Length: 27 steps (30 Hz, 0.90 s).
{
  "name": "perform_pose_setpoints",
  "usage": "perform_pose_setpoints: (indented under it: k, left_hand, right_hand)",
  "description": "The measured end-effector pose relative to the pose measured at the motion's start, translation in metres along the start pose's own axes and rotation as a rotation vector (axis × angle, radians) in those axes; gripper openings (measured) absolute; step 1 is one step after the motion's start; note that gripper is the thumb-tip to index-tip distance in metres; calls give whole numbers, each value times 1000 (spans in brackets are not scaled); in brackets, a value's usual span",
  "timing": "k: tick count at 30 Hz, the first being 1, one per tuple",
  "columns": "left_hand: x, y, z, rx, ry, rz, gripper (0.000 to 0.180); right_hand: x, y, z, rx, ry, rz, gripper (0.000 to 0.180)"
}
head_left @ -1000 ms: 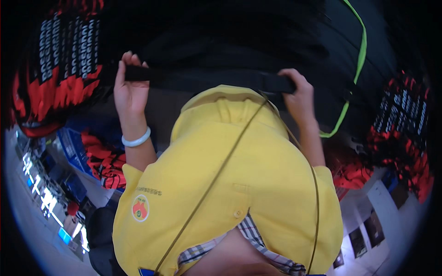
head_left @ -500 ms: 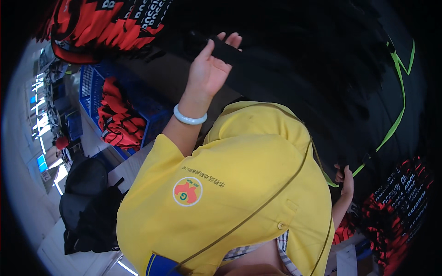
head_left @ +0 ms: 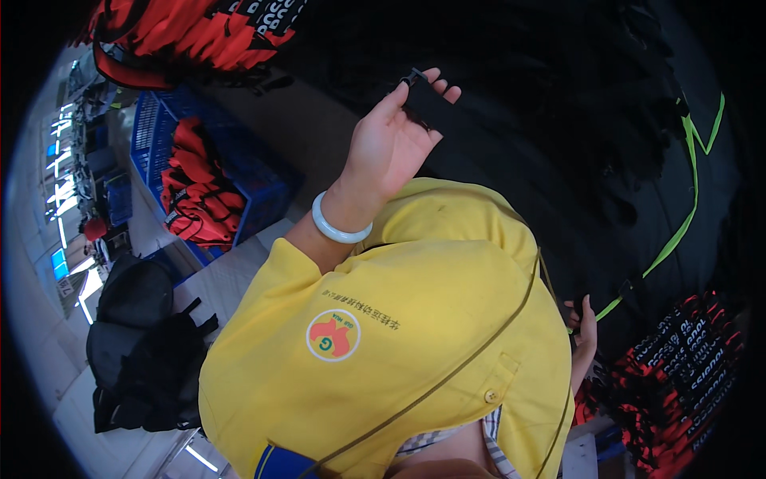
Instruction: Inspecting and adjusting straps on a series of backpacks on a production table.
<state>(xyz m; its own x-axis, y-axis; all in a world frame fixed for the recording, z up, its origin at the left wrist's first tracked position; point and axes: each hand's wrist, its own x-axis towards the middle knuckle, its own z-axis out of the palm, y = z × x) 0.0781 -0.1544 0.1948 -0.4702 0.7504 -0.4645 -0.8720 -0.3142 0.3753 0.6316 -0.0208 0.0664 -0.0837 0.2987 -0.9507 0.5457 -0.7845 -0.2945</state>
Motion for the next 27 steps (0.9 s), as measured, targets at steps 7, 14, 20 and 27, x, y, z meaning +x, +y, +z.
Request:
perform_pose_setpoints:
  k: [7,14,20,27]
  left_hand:
    - [-5,-5,0,91,-17,-19,34]
    - [0,-8,-14,173,-17,-38,28]
    - [19,-6,-29,-227,-320,-75,18]
    - [13,-12,-11,-192,-172,-78,21]
  right_hand:
    - [-1,8,-5,11,46,-32,58]
    - [-1,21,-16,59,72,-2,58]
    - [6,39,-38,569,-97,-191,43]
    - [19,57,-58,368,300,-303,23]
